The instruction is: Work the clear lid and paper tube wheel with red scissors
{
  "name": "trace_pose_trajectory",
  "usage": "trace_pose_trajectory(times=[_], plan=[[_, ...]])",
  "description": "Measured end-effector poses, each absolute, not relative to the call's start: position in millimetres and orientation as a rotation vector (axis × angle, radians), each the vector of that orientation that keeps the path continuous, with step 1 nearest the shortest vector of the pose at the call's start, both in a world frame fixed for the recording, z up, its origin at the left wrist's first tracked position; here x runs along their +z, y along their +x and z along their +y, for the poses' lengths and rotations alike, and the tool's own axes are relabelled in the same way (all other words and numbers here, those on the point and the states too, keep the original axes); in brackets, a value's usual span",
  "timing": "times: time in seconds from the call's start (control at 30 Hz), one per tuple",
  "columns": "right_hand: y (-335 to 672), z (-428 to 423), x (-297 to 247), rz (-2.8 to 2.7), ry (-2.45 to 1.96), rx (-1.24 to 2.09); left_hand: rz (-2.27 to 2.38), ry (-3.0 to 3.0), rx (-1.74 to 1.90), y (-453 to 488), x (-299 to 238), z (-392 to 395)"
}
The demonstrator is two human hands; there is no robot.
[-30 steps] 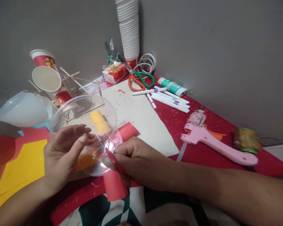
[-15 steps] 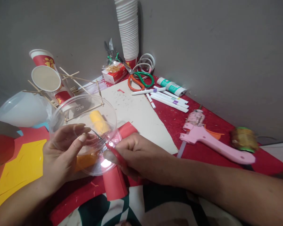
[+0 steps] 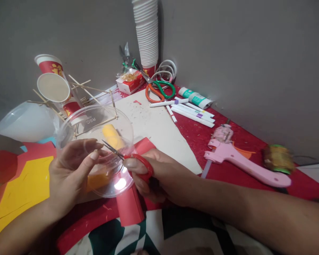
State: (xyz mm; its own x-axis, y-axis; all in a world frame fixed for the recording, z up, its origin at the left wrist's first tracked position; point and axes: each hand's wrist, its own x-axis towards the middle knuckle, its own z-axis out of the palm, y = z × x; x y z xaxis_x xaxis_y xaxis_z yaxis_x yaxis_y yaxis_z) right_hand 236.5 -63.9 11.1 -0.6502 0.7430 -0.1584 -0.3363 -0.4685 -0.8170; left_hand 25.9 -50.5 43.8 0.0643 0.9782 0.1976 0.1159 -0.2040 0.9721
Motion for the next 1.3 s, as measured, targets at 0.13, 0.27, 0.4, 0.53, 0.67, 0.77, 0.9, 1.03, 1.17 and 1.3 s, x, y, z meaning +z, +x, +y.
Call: trace_pose_trajectory(times=[0.13,0.27,0.4,0.53,0.67,0.77,0.9,1.03,1.17,1.3], plan=[[238.3,-61.9,11.5,-1.107,-0.647,2.086,1.202,1.633,1.267,26.9,45.2,-55.4],[240.6,-61.5,19.8,-1.252,-0.741,1.966,1.228,1.673,1.254,27.3,46.3,-55.6],[240.6,-67.7,27.4,-1.474,-0.874,1.819,1.224,1.673,1.264,28.3,46.5,-55.0],[238.3,-71.4,28.0,-1.635,-0.862,1.682,1.227,1.683,1.275,30.1,47.5,-55.6],[236.7,-66.8,26.6,-1.34,-0.838,1.881,1.23,1.664,1.279,30.3,46.7,-56.2],[237.3,-62.0,22.3,-1.119,-0.732,2.034,1.241,1.652,1.274,30.4,45.6,-55.9],[239.3,-60.4,20.6,-1.004,-0.689,2.108,1.245,1.652,1.273,31.0,45.4,-55.4],[244.0,-64.5,27.1,-1.322,-0.836,1.908,1.256,1.68,1.265,30.5,46.6,-56.5],[249.9,-67.8,26.8,-1.708,-0.907,1.649,1.257,1.693,1.261,30.4,47.4,-57.1],[249.6,-67.6,23.7,-1.823,-0.905,1.453,1.238,1.683,1.278,31.9,46.9,-56.2]])
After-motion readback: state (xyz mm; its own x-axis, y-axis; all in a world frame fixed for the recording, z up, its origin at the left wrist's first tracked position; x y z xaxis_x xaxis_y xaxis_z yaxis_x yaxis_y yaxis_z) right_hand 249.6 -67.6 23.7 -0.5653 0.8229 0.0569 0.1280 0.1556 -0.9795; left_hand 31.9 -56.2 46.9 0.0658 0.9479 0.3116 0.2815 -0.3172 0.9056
